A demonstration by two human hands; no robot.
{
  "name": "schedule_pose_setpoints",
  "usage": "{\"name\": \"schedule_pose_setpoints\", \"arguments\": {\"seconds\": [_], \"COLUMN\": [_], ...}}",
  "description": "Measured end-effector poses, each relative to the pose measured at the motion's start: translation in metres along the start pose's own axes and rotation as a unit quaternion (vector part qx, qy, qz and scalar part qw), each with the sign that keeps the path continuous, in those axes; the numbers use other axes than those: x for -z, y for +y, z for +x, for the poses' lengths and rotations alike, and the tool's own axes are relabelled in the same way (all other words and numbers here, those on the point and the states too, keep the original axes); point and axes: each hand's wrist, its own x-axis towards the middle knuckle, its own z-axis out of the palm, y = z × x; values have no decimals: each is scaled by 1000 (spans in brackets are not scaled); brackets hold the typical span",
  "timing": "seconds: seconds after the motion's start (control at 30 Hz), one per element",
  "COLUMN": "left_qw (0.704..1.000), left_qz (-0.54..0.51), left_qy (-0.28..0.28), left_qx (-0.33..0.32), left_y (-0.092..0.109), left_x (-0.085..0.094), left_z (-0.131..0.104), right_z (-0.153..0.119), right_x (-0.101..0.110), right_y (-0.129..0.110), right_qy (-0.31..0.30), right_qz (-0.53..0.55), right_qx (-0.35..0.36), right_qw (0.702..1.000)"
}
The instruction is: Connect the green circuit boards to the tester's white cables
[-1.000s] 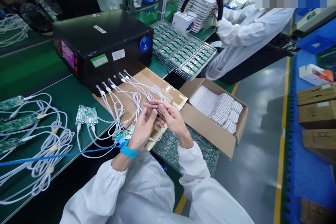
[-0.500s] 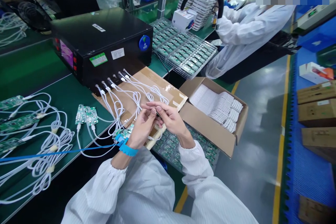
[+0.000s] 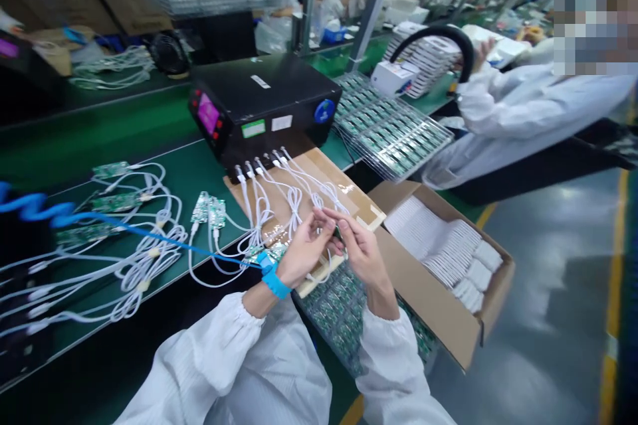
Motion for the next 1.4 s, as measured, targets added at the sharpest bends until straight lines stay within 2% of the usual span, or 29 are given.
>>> {"name": "schedule_pose_setpoints", "arguments": {"seconds": [0.17,0.27,0.33,0.4,0.43,0.5,0.53,0.57,0.63,0.77,0.87,1.0,1.13,1.23,1.4], "left_qw": [1000,999,995,980,958,893,863,846,834,855,876,901,925,949,977], "left_qz": [-9,34,98,171,209,296,333,364,398,374,340,334,254,181,115], "left_qy": [5,-13,-10,53,110,200,233,252,262,243,230,170,155,145,81], "left_qx": [9,37,11,-88,-160,-274,-299,-297,-277,-264,-253,-218,-235,-212,-161], "left_y": [-6,7,32,70,91,130,146,158,172,171,169,172,173,172,168], "left_x": [0,7,18,35,45,67,78,88,104,117,122,133,133,121,100], "left_z": [2,-4,-9,-10,-8,3,11,20,36,52,52,46,26,0,-39], "right_z": [4,8,11,15,17,22,24,26,28,27,20,5,-11,-22,-28], "right_x": [11,23,31,38,40,40,39,37,32,21,14,2,-8,-10,3], "right_y": [2,5,6,4,2,-3,-5,-7,-8,3,17,34,53,62,65], "right_qy": [-39,-63,-56,-37,-34,-39,-45,-52,-63,-79,-70,-29,42,70,99], "right_qz": [-80,-131,-159,-185,-195,-203,-202,-200,-202,-221,-227,-231,-274,-297,-350], "right_qx": [16,39,49,58,61,59,57,53,43,13,9,35,62,66,75], "right_qw": [996,989,984,980,978,976,977,977,976,972,971,972,959,950,928]}}
